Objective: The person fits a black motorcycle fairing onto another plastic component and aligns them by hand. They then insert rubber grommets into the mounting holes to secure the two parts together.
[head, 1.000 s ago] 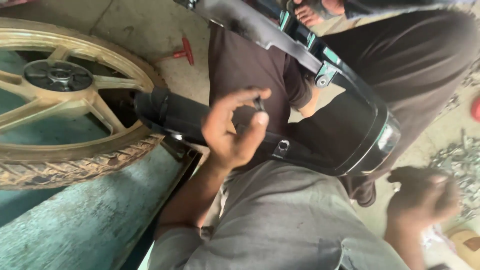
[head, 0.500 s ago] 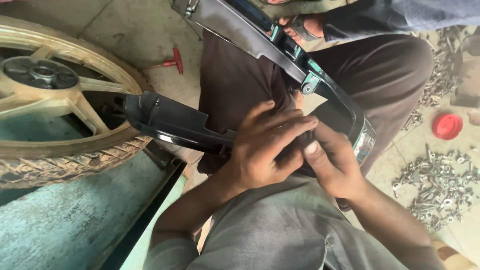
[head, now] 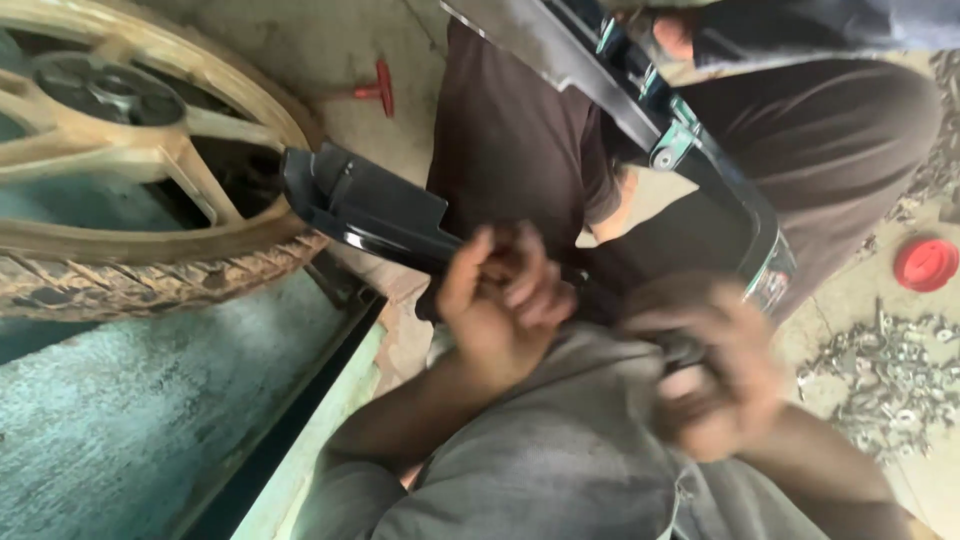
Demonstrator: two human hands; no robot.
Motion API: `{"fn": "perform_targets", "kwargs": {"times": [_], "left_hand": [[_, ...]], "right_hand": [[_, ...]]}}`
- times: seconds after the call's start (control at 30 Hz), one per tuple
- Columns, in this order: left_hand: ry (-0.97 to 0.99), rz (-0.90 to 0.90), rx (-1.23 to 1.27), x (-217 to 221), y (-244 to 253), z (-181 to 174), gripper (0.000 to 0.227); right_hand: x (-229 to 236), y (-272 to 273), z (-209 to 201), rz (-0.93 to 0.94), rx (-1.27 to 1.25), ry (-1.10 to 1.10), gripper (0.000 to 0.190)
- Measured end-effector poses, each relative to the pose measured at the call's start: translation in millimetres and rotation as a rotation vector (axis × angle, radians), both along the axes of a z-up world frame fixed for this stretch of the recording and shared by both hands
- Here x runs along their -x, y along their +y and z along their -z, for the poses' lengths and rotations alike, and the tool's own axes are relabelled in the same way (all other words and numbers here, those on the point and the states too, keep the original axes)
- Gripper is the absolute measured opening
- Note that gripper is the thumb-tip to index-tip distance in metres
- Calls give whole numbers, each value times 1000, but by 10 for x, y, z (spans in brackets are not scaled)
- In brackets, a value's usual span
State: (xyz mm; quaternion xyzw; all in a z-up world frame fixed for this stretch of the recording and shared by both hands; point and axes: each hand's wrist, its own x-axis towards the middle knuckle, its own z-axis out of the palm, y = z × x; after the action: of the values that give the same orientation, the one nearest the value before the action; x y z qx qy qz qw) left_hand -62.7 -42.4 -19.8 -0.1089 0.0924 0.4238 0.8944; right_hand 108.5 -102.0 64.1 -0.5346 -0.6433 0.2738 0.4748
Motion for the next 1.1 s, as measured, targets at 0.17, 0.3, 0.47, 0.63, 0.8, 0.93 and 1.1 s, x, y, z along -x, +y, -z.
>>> {"fn": "perform_targets", "kwargs": {"times": [0.17, 0.3, 0.47, 0.63, 0.8, 0.93, 1.1], "left_hand": [[606, -77, -533, 403, -36, -51, 28], [1285, 311, -975, 359, 42, -254, 14], [1422, 190, -1276, 240, -116, -116, 44], [1431, 604, -1230, 118, -188, -35, 53], [1353, 483, -1176, 141, -235, 61, 35], [1356, 418, -1245, 144, -248, 134, 35], [1364, 490, -1253, 131, -161, 107, 40]], "right_hand": [[-304, -121, 140, 235, 295, -117, 35], [-130, -55, 231, 112, 454, -394, 42], [-37, -23, 315, 53, 583, -418, 34], [-58, -39, 360, -35, 434, -505, 25], [-85, -77, 405, -81, 404, -543, 22], [-88, -36, 414, -103, 372, -577, 20], [-81, -73, 486, -75, 398, -582, 17]]}}
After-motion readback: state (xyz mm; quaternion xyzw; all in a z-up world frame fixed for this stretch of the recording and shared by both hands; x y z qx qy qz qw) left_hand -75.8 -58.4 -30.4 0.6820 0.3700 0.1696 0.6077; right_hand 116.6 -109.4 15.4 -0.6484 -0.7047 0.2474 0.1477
